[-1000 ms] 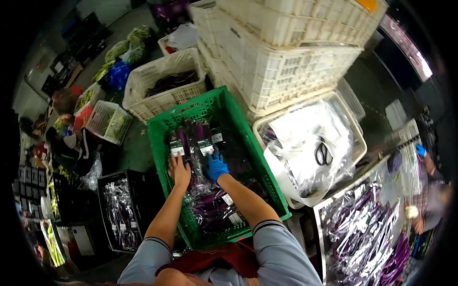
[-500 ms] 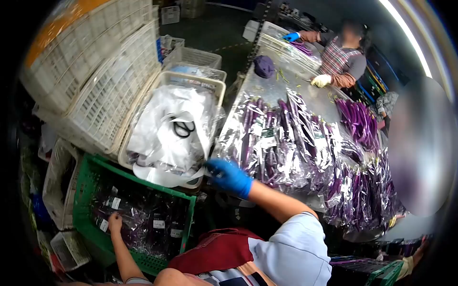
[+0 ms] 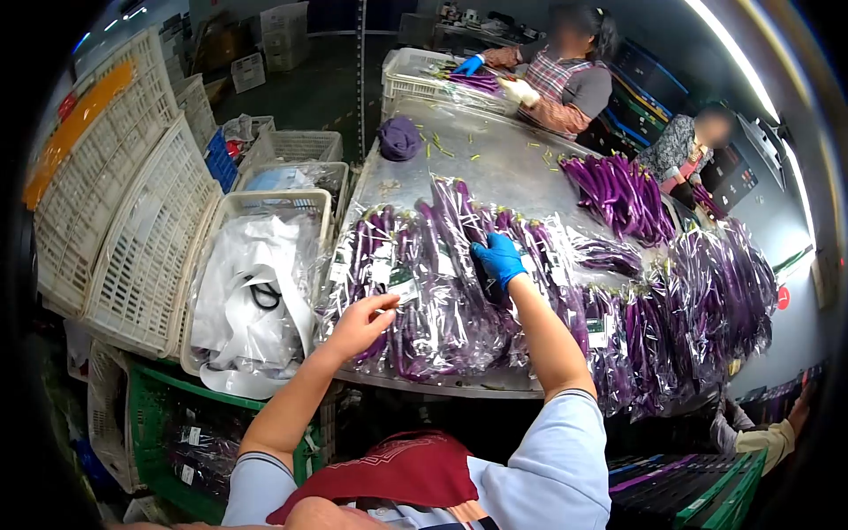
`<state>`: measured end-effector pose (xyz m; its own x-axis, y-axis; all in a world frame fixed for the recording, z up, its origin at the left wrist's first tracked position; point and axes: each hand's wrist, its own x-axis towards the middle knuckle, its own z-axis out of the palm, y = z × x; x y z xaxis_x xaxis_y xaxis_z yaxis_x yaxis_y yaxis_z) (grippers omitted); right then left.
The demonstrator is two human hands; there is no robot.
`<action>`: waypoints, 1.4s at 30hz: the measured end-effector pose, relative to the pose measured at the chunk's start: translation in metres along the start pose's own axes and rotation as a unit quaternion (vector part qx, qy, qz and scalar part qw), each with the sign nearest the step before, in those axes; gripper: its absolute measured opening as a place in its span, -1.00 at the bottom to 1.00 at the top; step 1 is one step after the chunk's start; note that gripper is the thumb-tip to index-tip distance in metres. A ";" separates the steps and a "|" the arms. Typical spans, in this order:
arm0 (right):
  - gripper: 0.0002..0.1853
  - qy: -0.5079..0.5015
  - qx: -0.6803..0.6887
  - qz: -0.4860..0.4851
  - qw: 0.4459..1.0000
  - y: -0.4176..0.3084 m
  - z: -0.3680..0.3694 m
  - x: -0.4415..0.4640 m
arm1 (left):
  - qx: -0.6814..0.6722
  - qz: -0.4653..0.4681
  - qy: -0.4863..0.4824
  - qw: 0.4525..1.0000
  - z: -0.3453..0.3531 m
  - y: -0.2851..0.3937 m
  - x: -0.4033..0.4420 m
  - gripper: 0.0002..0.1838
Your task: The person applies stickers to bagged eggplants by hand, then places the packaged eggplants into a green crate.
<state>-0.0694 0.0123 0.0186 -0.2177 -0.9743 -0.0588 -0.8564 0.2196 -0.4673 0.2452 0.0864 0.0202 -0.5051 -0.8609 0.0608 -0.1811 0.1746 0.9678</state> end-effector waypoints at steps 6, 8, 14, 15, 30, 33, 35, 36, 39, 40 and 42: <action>-0.80 -0.102 0.509 0.035 0.854 -0.036 -0.063 -0.029 | -0.248 -0.046 -0.028 0.967 0.019 0.009 0.034 -0.52; -0.81 -0.129 0.576 0.010 0.807 -0.059 -0.082 -0.049 | -0.342 -0.056 -0.021 0.938 0.019 0.023 0.034 -0.48; -0.65 -0.452 0.787 -0.070 0.415 -0.130 -0.032 -0.091 | -0.564 0.035 -0.113 0.817 0.008 0.023 0.004 -0.31; -0.67 -0.371 0.767 -0.041 0.522 -0.146 -0.023 -0.107 | -0.574 0.055 -0.106 0.810 -0.001 0.021 -0.016 -0.32; -0.46 -0.158 0.105 -0.654 0.732 -0.362 0.181 -0.297 | -0.592 0.121 0.274 0.748 -0.096 -0.061 -0.292 -0.36; -0.43 -0.184 0.161 -0.621 0.744 -0.385 0.184 -0.318 | -0.671 0.131 0.328 0.652 -0.103 -0.085 -0.336 -0.43; -0.37 -0.348 0.250 -0.463 0.776 -0.365 0.225 -0.316 | -0.678 0.099 0.367 0.629 -0.107 -0.109 -0.361 -0.43; -0.37 -0.549 0.394 -0.221 0.703 -0.354 0.243 -0.319 | -0.702 0.120 0.364 0.600 -0.109 -0.115 -0.371 -0.43; -0.43 -0.718 0.315 -0.110 0.611 -0.355 0.261 -0.331 | -0.706 0.088 0.381 0.591 -0.118 -0.124 -0.390 -0.41; -0.43 -0.706 0.298 -0.115 0.632 -0.354 0.267 -0.340 | -0.697 0.070 0.395 0.594 -0.119 -0.123 -0.392 -0.40; -0.43 -0.694 0.311 -0.122 0.638 -0.362 0.297 -0.337 | -0.659 0.135 0.410 0.616 -0.132 -0.137 -0.398 -0.33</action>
<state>0.4529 0.2459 -0.0541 0.8804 -0.1770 -0.4400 -0.3403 0.4103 -0.8460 0.5824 0.3422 -0.1047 0.3270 -0.9319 -0.1571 0.9314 0.2897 0.2202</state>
